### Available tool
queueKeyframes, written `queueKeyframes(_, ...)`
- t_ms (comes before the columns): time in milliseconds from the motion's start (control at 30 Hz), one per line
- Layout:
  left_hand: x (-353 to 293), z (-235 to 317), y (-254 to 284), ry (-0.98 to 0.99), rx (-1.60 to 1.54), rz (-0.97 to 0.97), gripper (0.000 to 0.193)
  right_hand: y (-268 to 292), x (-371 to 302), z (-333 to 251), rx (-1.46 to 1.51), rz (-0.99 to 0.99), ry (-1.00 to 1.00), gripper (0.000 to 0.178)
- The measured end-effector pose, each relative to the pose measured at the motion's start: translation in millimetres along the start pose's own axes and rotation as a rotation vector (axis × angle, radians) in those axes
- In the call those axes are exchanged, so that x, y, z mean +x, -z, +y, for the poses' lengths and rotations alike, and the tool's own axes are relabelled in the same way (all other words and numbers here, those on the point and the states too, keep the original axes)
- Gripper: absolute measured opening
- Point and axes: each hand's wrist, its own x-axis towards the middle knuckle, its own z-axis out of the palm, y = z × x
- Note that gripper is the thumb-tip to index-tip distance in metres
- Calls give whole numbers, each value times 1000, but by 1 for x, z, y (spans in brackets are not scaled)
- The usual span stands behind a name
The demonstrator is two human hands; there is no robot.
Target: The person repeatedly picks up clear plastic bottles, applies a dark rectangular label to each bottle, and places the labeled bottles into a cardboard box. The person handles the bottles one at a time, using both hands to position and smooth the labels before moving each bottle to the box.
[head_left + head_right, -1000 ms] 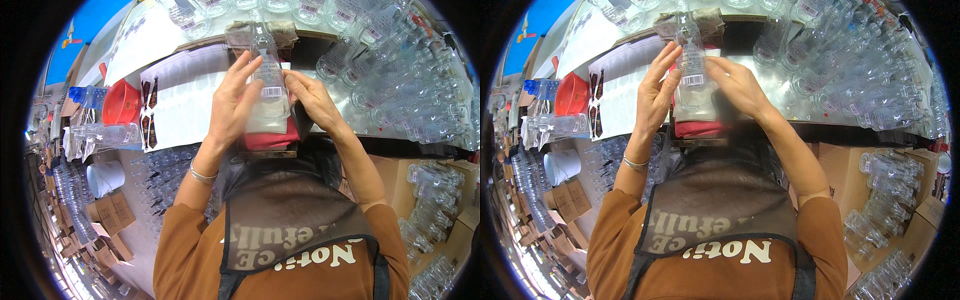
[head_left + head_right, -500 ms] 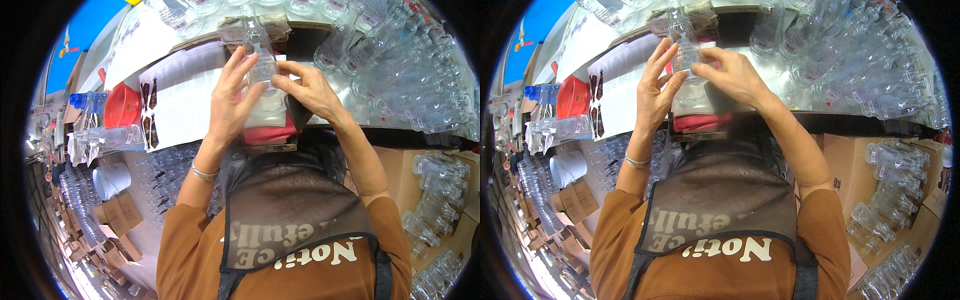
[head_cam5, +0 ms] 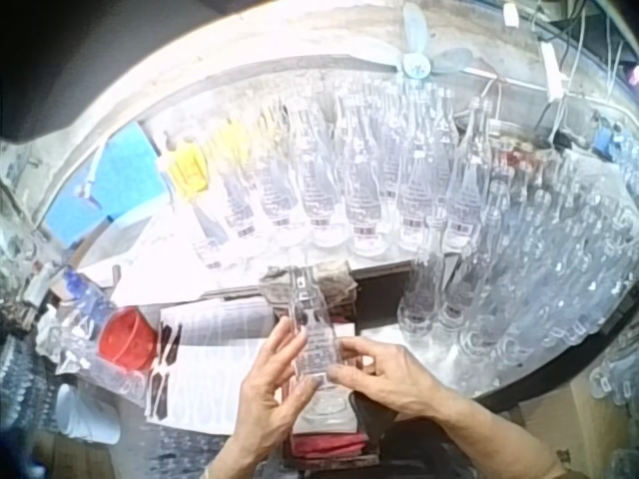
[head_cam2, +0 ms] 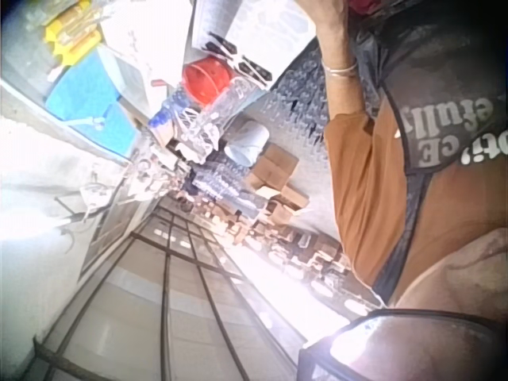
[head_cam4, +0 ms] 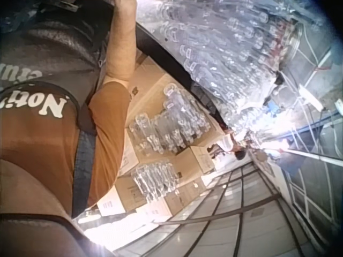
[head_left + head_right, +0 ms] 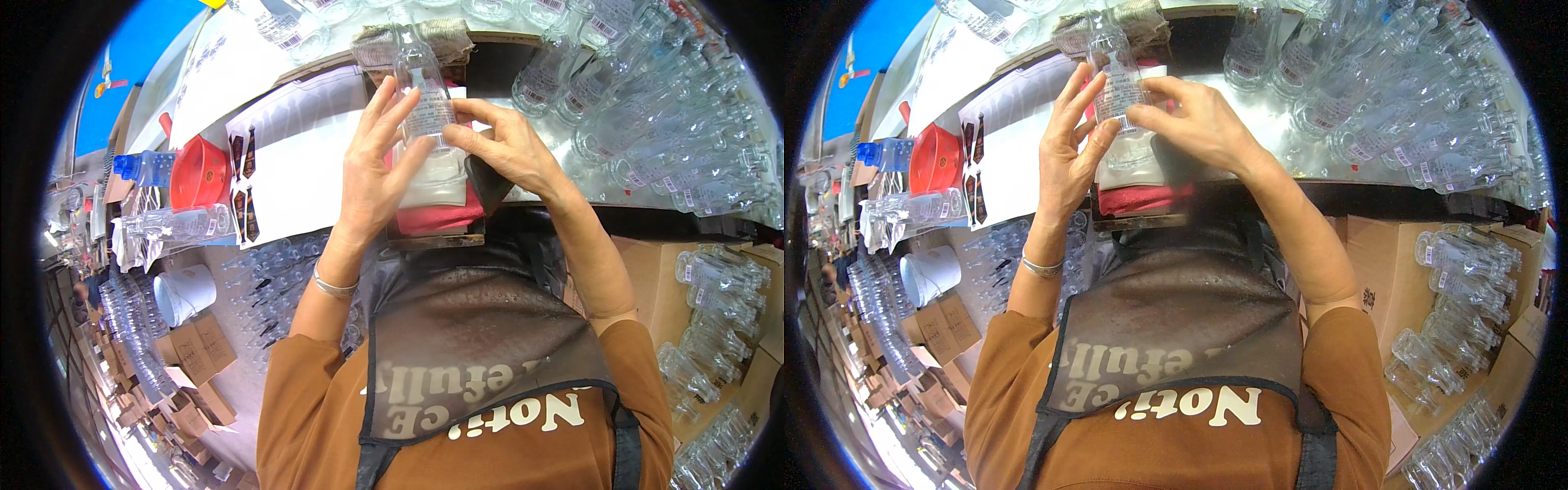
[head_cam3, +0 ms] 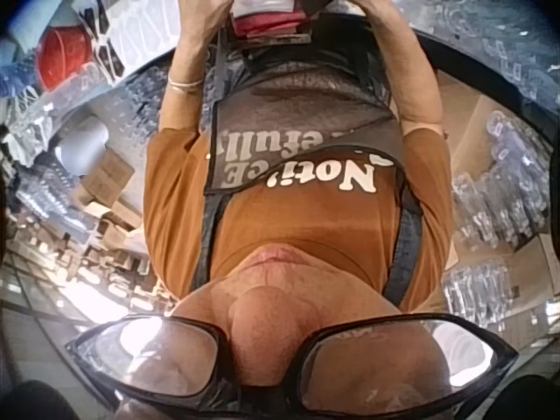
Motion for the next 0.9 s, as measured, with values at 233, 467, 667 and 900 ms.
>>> queueKeyframes(233, -1, 2, -1, 12, 9, 32, 53, 26, -2, 15, 689, 244, -336, 47)
queueKeyframes(467, 0, 3, -1, -16, 68, 26, 55, 25, 5, 0, 322, 114, 38, 32)
queueKeyframes(667, 1, 5, -1, -9, 70, 26, 56, 32, 34, -32, -48, 332, 236, 29)
queueKeyframes(900, -7, 2, -1, 55, 2, 50, 86, 33, 51, -37, -206, 341, 490, 28)
